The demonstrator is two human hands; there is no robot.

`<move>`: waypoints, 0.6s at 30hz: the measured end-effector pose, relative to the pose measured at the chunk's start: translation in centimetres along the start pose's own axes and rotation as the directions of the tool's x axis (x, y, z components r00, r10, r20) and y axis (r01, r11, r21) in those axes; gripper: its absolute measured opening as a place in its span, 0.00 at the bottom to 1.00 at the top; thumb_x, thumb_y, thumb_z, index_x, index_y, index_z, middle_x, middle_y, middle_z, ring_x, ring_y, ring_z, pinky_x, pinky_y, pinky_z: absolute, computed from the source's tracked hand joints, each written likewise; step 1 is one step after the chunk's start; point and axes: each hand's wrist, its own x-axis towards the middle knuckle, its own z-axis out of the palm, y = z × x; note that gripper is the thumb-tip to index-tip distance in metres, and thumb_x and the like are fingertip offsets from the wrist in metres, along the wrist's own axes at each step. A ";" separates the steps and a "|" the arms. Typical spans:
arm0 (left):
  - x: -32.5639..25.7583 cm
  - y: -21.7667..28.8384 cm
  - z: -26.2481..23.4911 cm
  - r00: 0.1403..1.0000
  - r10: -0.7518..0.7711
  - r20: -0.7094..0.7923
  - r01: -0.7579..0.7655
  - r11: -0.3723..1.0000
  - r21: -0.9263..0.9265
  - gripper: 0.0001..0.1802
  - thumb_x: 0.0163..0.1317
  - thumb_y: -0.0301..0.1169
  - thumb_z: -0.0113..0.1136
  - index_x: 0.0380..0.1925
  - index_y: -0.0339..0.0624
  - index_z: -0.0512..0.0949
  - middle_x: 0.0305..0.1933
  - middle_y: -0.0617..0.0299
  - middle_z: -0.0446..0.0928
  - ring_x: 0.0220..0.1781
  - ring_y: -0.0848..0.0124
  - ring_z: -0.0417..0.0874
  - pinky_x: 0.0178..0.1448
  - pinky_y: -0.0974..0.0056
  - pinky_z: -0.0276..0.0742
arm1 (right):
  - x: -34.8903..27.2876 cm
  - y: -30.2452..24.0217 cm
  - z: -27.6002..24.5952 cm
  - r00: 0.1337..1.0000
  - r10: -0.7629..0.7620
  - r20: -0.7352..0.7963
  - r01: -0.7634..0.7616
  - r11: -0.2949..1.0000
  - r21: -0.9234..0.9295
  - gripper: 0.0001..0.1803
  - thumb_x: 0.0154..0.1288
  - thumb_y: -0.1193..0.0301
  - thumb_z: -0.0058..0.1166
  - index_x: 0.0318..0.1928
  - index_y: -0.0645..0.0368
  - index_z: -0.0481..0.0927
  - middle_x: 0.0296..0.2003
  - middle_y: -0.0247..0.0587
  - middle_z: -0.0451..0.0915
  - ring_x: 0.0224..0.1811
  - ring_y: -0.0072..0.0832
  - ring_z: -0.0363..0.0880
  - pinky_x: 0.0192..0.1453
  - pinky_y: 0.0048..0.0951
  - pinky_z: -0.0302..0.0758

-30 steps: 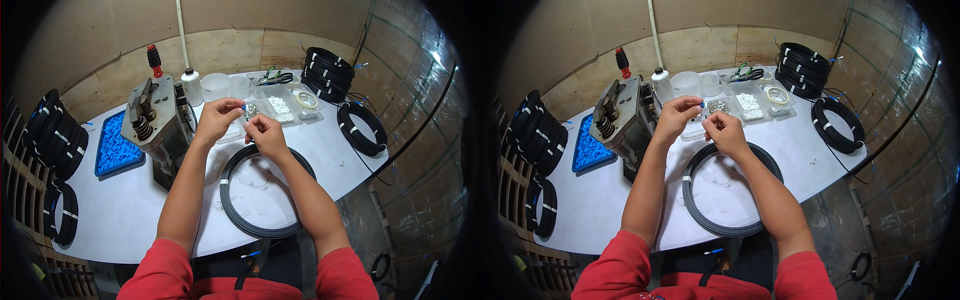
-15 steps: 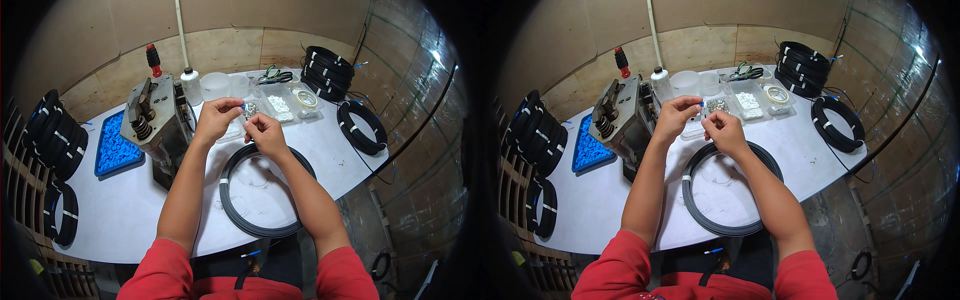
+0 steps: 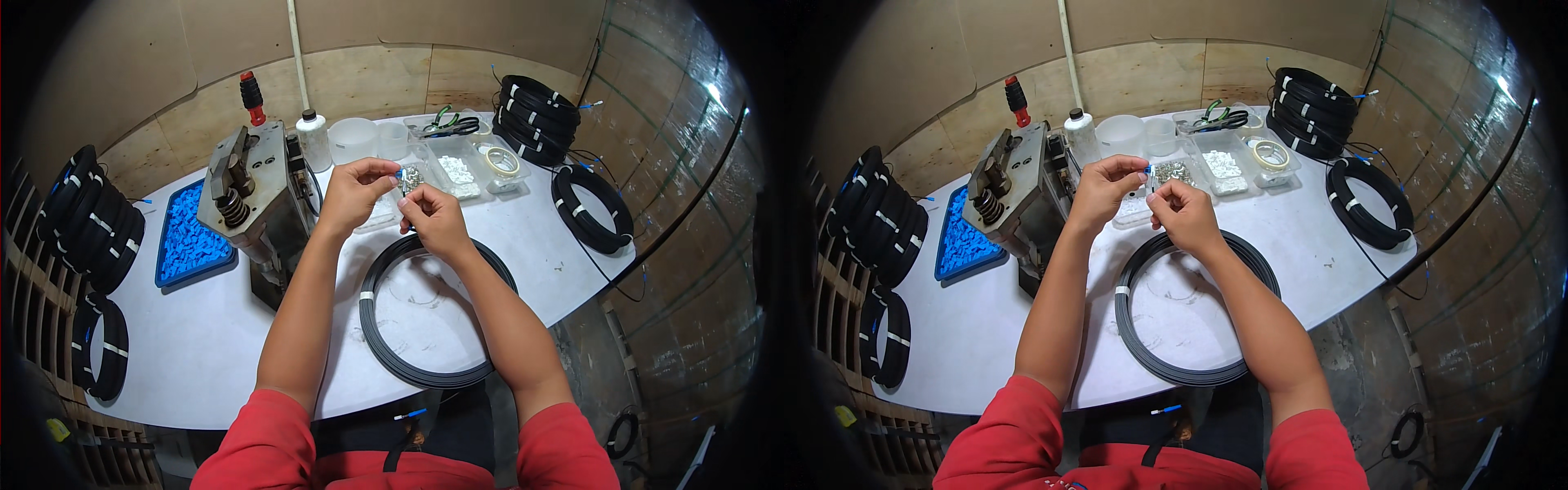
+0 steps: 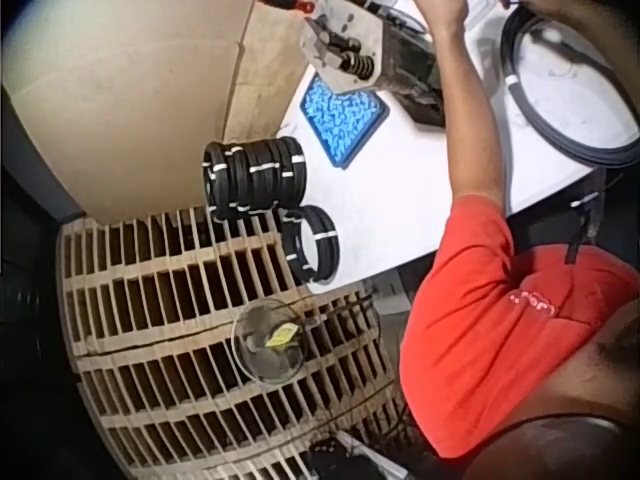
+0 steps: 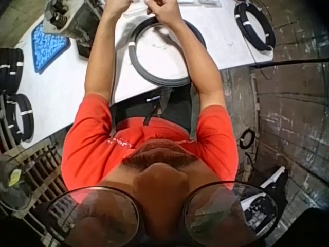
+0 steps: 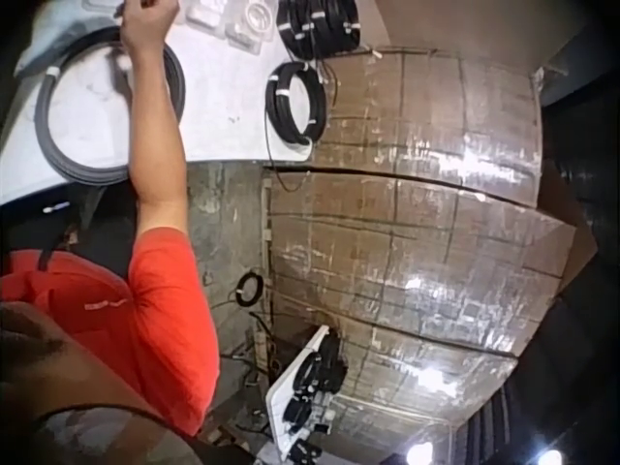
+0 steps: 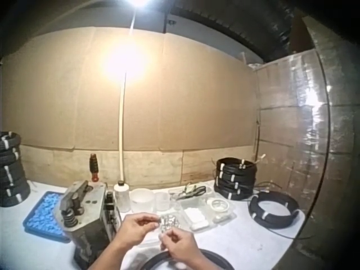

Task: Manually attaching small white connectors to the ends of a coiled black cable at a workshop table.

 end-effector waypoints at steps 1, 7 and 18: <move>0.0 0.0 0.0 1.000 0.000 -0.001 0.000 1.000 -0.003 0.11 0.57 0.20 0.65 0.42 0.33 0.83 0.38 0.59 0.84 0.39 0.76 0.82 0.46 0.71 0.78 | 0.0 0.0 0.0 1.000 0.003 0.000 -0.003 1.000 0.000 0.08 0.66 0.72 0.57 0.31 0.61 0.77 0.21 0.32 0.79 0.23 0.15 0.76 0.27 0.18 0.71; -0.1 0.0 0.1 1.000 0.001 0.000 -0.001 1.000 0.012 0.11 0.58 0.21 0.65 0.42 0.34 0.83 0.37 0.59 0.84 0.37 0.77 0.81 0.45 0.71 0.78 | 0.0 0.1 -0.2 1.000 0.005 0.000 -0.005 1.000 -0.009 0.08 0.66 0.71 0.57 0.31 0.61 0.77 0.21 0.32 0.79 0.23 0.15 0.76 0.27 0.18 0.70; 0.0 -0.1 0.2 1.000 -0.001 0.001 0.001 1.000 -0.022 0.11 0.58 0.21 0.65 0.42 0.33 0.83 0.37 0.58 0.84 0.39 0.76 0.82 0.46 0.71 0.78 | 0.1 0.3 -0.1 1.000 0.003 -0.004 -0.003 1.000 -0.009 0.08 0.66 0.71 0.57 0.30 0.61 0.77 0.21 0.31 0.79 0.22 0.15 0.76 0.26 0.18 0.70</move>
